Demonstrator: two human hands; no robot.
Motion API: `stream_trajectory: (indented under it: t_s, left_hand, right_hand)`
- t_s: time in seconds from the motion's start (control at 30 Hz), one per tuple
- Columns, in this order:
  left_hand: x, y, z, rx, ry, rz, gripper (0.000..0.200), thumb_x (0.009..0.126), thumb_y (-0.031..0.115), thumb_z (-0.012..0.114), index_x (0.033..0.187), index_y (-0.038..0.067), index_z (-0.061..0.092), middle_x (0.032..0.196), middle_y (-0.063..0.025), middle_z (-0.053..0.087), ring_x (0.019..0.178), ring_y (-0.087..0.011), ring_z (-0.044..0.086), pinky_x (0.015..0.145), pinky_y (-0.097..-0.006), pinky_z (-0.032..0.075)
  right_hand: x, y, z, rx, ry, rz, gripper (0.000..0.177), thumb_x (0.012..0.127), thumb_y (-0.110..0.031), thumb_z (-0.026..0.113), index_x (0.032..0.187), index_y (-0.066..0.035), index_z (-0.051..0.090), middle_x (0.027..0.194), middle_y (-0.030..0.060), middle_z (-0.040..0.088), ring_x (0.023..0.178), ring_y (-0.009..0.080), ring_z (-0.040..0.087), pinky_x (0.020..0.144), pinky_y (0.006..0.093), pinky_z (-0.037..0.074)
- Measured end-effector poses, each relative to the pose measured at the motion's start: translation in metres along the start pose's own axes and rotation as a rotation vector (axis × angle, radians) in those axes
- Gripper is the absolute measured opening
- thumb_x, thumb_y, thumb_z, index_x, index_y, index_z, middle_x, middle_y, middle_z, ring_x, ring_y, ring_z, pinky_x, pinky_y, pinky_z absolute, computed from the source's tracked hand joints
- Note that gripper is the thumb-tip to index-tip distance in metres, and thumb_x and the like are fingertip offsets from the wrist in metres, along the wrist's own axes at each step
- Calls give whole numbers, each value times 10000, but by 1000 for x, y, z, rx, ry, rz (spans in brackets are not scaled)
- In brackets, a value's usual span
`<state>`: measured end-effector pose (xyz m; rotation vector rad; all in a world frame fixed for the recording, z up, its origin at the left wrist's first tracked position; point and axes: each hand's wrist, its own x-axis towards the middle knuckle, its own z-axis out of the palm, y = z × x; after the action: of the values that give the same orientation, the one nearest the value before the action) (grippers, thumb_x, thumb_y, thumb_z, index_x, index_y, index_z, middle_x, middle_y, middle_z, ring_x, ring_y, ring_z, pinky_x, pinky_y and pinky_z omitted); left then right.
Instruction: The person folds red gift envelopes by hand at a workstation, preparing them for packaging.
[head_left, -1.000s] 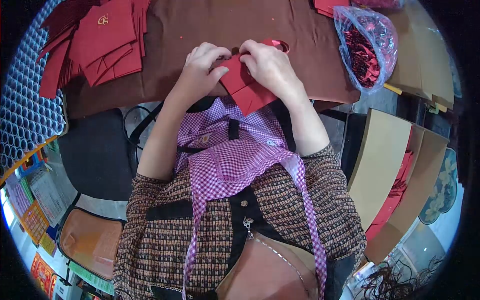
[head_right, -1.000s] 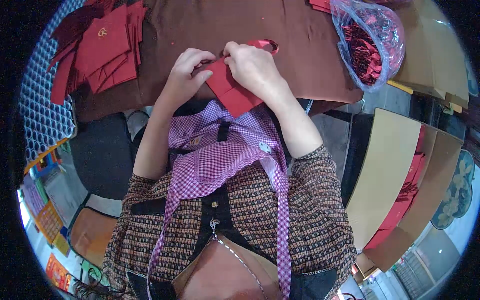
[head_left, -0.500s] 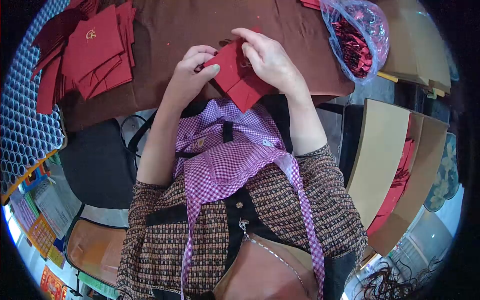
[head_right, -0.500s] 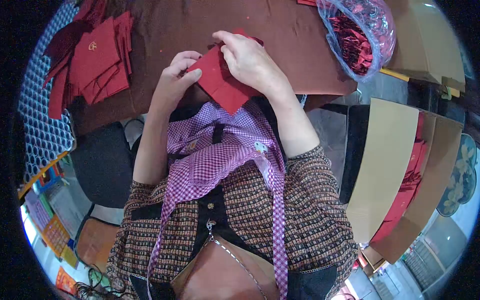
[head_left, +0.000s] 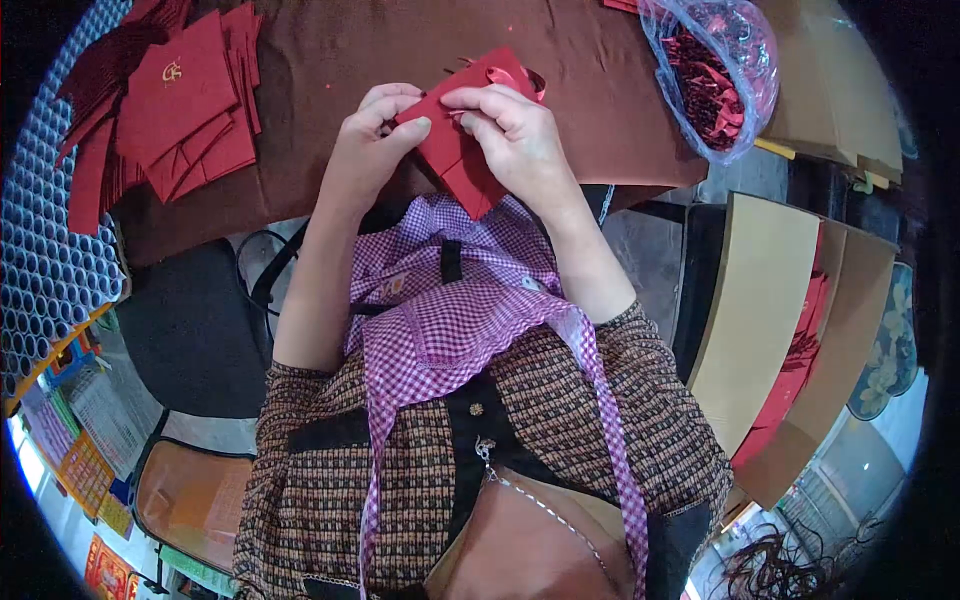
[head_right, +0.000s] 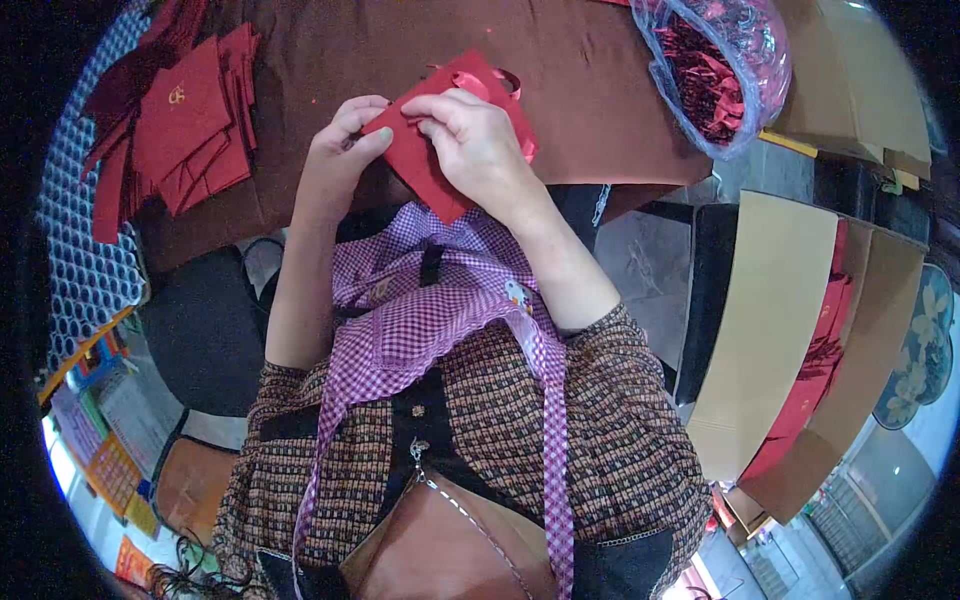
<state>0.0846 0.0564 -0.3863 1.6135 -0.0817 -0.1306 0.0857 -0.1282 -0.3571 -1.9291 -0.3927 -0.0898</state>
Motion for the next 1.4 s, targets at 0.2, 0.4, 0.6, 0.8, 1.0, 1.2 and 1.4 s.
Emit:
stream_trajectory:
  t_s: [0.2, 0.4, 0.6, 0.8, 1.0, 1.2, 1.4]
  left_hand:
    - [2, -10, 1, 29, 14, 32, 227, 789, 93, 690, 980, -27, 664, 1115, -75, 590, 980, -147, 575, 829, -254, 455]
    - [2, -4, 2, 81, 24, 107, 212, 780, 76, 695, 960, -26, 653, 1096, -92, 591, 995, -170, 584, 835, -275, 469]
    - [3, -9, 4, 145, 42, 200, 200, 775, 65, 691, 949, -17, 638, 1087, -102, 600, 1015, -204, 589, 863, -302, 474]
    - [1, -5, 5, 318, 71, 306, 211, 737, 70, 688, 928, 2, 629, 1090, -116, 607, 1043, -268, 563, 922, -353, 444]
    - [0, 2, 10, 457, 111, 437, 175, 737, 61, 649, 902, 11, 619, 1065, -125, 602, 1005, -300, 543, 894, -383, 430]
    - [-5, 7, 14, 593, 157, 496, 175, 716, 7, 668, 871, 14, 587, 1068, -120, 592, 994, -298, 538, 886, -368, 427]
    - [-9, 9, 18, 648, 188, 509, 122, 724, 43, 661, 837, 36, 614, 1059, -105, 588, 995, -299, 531, 879, -399, 413]
  right_hand:
    - [-1, -5, 5, -215, 67, 5, 89, 807, -4, 655, 877, 25, 607, 811, 138, 658, 753, 241, 665, 692, 328, 522]
    - [-1, -2, 11, -382, 141, -185, 99, 773, -25, 676, 849, 3, 618, 821, 120, 631, 772, 281, 627, 721, 370, 505]
    - [-4, -1, 14, -357, 127, -137, 91, 795, -39, 674, 848, 10, 617, 798, 133, 634, 719, 287, 637, 656, 370, 514]
    - [-5, -9, 18, -387, 154, -111, 112, 799, -71, 678, 829, 8, 605, 779, 156, 642, 698, 303, 653, 615, 380, 521]
    - [-6, -16, 20, -443, 128, -97, 132, 798, -88, 681, 813, 9, 592, 778, 167, 640, 681, 321, 649, 615, 400, 525]
    - [-7, -11, 26, -259, 170, 57, 130, 805, -86, 657, 802, 28, 594, 750, 165, 650, 672, 279, 657, 611, 373, 514]
    - [-12, -4, 33, -90, 214, 225, 138, 798, -88, 656, 812, 38, 602, 733, 154, 652, 676, 207, 638, 619, 332, 501]
